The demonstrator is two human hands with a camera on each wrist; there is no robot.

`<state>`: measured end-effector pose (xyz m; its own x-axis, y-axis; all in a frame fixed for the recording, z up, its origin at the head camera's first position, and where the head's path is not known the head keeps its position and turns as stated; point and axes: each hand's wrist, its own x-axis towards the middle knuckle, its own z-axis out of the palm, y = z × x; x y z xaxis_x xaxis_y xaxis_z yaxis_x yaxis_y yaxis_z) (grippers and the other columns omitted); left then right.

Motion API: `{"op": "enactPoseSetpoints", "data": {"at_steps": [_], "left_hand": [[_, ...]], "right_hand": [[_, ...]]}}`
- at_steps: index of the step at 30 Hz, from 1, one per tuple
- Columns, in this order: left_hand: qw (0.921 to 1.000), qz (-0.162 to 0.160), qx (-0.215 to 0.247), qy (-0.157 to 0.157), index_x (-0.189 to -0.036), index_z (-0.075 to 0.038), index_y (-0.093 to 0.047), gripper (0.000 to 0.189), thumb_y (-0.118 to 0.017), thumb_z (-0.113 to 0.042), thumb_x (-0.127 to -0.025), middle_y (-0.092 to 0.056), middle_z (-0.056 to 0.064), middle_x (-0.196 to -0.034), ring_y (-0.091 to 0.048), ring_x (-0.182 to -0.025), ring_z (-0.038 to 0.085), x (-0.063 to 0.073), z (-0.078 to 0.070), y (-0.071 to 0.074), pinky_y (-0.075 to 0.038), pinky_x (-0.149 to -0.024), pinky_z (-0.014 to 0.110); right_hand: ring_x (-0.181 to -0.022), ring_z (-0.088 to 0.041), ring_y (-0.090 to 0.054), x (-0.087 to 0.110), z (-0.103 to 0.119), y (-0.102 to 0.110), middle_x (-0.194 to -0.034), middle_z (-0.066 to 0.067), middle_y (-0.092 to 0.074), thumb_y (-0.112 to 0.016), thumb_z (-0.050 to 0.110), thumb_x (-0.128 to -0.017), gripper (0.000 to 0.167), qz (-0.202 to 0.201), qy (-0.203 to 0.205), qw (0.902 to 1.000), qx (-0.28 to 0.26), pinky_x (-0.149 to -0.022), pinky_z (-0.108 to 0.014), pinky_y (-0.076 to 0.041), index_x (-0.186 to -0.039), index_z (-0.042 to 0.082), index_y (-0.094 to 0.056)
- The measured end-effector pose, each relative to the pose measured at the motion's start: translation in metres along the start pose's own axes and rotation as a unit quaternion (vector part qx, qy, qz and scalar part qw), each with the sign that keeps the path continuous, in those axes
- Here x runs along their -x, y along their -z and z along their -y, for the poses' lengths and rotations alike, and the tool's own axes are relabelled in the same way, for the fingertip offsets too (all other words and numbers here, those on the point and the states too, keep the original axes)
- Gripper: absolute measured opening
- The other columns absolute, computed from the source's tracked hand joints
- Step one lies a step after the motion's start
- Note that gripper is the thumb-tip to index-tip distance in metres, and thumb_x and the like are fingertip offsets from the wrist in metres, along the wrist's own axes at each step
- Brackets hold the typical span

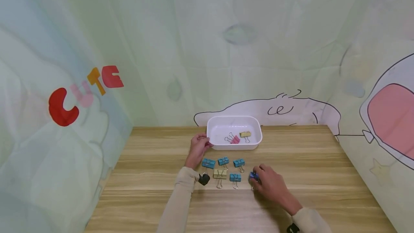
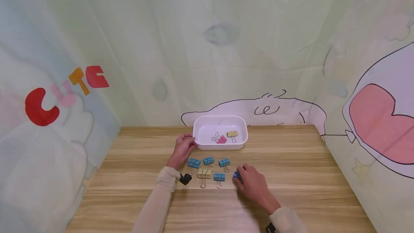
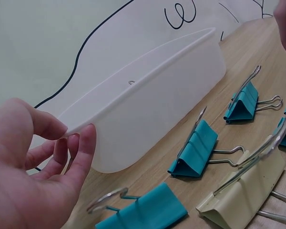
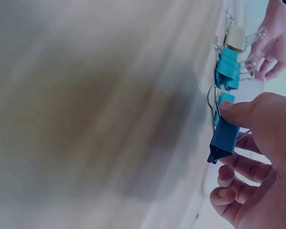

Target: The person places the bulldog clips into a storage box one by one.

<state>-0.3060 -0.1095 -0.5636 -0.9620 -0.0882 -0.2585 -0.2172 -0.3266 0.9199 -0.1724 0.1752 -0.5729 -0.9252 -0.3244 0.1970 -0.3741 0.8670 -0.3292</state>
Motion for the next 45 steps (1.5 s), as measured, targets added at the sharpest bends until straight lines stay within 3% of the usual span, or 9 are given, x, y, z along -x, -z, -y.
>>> {"op": "enactPoseSetpoints", "data": {"at_steps": [6, 17, 23, 30, 45], "left_hand": [[1.0000, -0.002, -0.005, 0.003, -0.133, 0.016, -0.045, 0.036, -0.055, 0.007, -0.100, -0.055, 0.032, -0.117, -0.064, -0.094, 0.030, 0.000, -0.001, 0.000, -0.061, -0.075, 0.026], [0.9999, -0.002, -0.015, 0.002, -0.135, 0.016, -0.045, 0.037, -0.055, 0.006, -0.100, -0.054, 0.034, -0.122, -0.064, -0.096, 0.031, 0.003, -0.005, 0.001, -0.062, -0.080, 0.029], [0.9998, 0.008, -0.017, 0.000, -0.132, 0.016, -0.045, 0.036, -0.056, 0.006, -0.100, -0.056, 0.024, -0.111, -0.064, -0.088, 0.025, 0.003, -0.006, 0.001, -0.062, -0.082, 0.032], [0.9999, 0.006, -0.014, -0.006, -0.130, 0.016, -0.045, 0.033, -0.055, 0.007, -0.100, -0.054, 0.032, -0.118, -0.066, -0.087, 0.026, 0.004, -0.005, 0.000, -0.062, -0.079, 0.029], [0.9999, 0.003, -0.013, -0.002, -0.128, 0.015, -0.048, 0.031, -0.056, 0.007, -0.099, -0.056, 0.031, -0.112, -0.065, -0.085, 0.026, 0.004, -0.003, 0.001, -0.062, -0.080, 0.033]], "right_hand": [[-0.080, -0.015, -0.055, -0.021, -0.001, 0.016, -0.091, 0.000, -0.058, -0.084, 0.024, -0.089, 0.028, 0.011, 0.009, 0.9997, 0.019, -0.061, -0.034, -0.055, -0.106, 0.009, -0.069], [-0.079, -0.021, -0.057, -0.069, -0.002, 0.055, -0.093, -0.005, -0.063, -0.084, 0.027, -0.089, 0.031, -0.020, 0.051, 0.9963, 0.067, -0.057, -0.036, -0.057, -0.106, 0.007, -0.069], [-0.074, -0.021, -0.056, -0.097, 0.002, 0.075, -0.091, -0.008, -0.061, -0.083, 0.028, -0.090, 0.033, -0.035, 0.056, 0.9948, 0.078, -0.054, -0.034, -0.055, -0.108, 0.004, -0.069], [-0.081, -0.025, -0.060, -0.124, 0.005, 0.092, -0.095, -0.011, -0.063, -0.080, 0.024, -0.093, 0.031, -0.025, 0.056, 0.9960, 0.065, -0.066, -0.039, -0.060, -0.112, 0.001, -0.069], [-0.092, -0.031, -0.063, -0.147, 0.014, 0.112, -0.104, -0.015, -0.064, -0.075, 0.025, -0.097, 0.034, -0.009, 0.030, 0.9970, 0.070, -0.070, -0.047, -0.063, -0.120, 0.002, -0.066]]}}
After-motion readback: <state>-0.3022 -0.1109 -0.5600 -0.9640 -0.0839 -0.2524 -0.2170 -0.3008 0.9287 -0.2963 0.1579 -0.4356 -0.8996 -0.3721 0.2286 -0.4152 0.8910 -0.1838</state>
